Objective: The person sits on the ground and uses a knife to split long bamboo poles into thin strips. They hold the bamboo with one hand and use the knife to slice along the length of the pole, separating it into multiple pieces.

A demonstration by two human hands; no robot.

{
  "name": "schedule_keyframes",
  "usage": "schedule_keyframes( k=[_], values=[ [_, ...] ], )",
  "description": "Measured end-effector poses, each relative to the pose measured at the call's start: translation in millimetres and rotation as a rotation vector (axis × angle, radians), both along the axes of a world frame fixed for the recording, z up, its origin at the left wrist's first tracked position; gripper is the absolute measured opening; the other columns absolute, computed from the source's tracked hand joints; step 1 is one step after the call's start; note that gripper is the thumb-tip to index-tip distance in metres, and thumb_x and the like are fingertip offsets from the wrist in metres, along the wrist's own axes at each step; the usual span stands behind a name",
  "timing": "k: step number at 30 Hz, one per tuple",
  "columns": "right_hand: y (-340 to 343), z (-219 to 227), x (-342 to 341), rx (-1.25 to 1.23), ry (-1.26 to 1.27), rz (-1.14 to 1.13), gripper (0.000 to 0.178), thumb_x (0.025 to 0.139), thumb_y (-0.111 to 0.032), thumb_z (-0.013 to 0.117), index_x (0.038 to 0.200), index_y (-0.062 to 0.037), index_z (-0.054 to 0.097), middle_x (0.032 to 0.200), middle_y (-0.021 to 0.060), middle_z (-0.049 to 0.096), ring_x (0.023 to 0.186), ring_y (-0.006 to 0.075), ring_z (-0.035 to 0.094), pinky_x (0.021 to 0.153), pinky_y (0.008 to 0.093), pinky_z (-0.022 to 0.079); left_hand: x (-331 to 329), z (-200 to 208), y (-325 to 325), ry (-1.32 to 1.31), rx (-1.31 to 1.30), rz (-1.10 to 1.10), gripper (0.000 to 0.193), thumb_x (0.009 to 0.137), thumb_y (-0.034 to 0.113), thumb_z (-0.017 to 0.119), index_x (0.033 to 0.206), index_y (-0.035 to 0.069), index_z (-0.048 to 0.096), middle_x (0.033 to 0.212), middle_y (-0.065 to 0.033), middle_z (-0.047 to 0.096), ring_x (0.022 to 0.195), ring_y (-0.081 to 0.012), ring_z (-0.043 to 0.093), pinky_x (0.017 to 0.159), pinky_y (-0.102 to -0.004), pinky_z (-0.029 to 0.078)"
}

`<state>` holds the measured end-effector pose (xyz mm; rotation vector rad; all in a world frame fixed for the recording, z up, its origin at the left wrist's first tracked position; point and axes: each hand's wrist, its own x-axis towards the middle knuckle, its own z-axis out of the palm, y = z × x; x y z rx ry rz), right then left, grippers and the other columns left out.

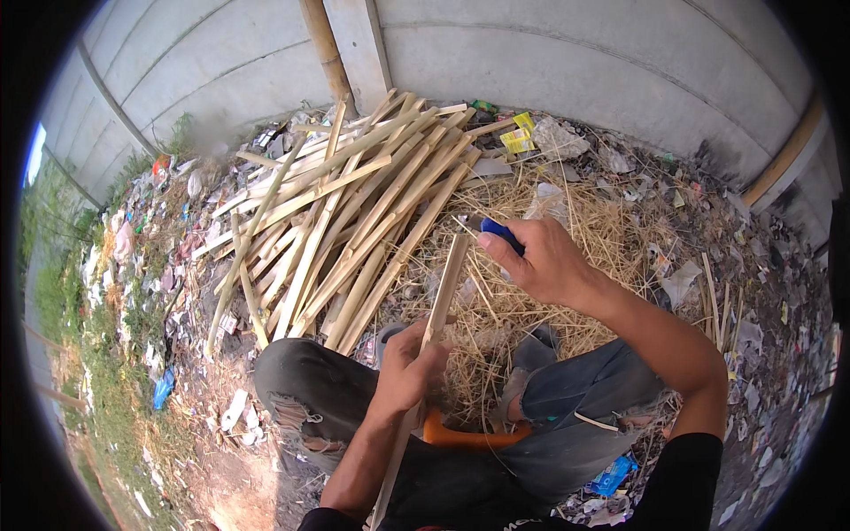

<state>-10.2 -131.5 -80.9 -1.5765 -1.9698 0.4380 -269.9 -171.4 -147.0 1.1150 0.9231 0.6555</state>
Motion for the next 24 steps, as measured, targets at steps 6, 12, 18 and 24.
schedule_keyframes(
  k=[6,12,18,24],
  values=[
    [-35.2,-25.2,-42.6,-0.065,-0.111,0.252,0.062,0.1,-0.057,0.054,0.076,-0.0007,0.064,0.057,0.0204,0.059,0.056,0.0394,0.065,0.054,0.0492,0.051,2.8,-11.9,1.9,-0.039,0.087,-0.054,0.031,0.101,0.013,0.055,0.129,0.001,0.058,0.086,0.0046,0.055,0.072,-0.0029,0.048,0.061,-0.0216,0.039],
    [-1.7,-5.7,-30.6,-0.201,-0.145,0.06,0.061,0.101,-0.054,0.052,0.081,0.0013,0.07,0.066,0.0249,0.066,0.067,0.0431,0.07,0.063,0.0538,0.056,-3.7,-9.8,0.9,0.065,0.151,-0.008,0.04,0.103,0.012,0.056,0.141,0.0,0.052,0.084,0.005,0.055,0.07,-0.0027,0.048,0.06,-0.021,0.039],
    [-9.5,-15.5,-41.2,-0.1,-0.126,0.167,0.065,0.103,-0.054,0.049,0.074,0.0009,0.067,0.06,0.0221,0.063,0.063,0.0422,0.067,0.056,0.0499,0.052,-5.7,-14.4,3.8,0.051,0.164,0.048,0.047,0.101,0.01,0.057,0.146,-0.001,0.051,0.082,0.0059,0.056,0.07,-0.0035,0.049,0.061,-0.0227,0.041],
    [6.0,-15.5,-7.0,-0.072,0.007,0.027,0.063,0.104,-0.052,0.05,0.075,0.0011,0.065,0.059,0.0217,0.061,0.059,0.0429,0.064,0.055,0.0503,0.05,0.0,-0.3,0.1,0.018,0.101,-0.029,0.049,0.1,0.008,0.057,0.147,-0.001,0.051,0.079,0.0063,0.055,0.068,-0.003,0.048,0.059,-0.0214,0.039]
  ],
)
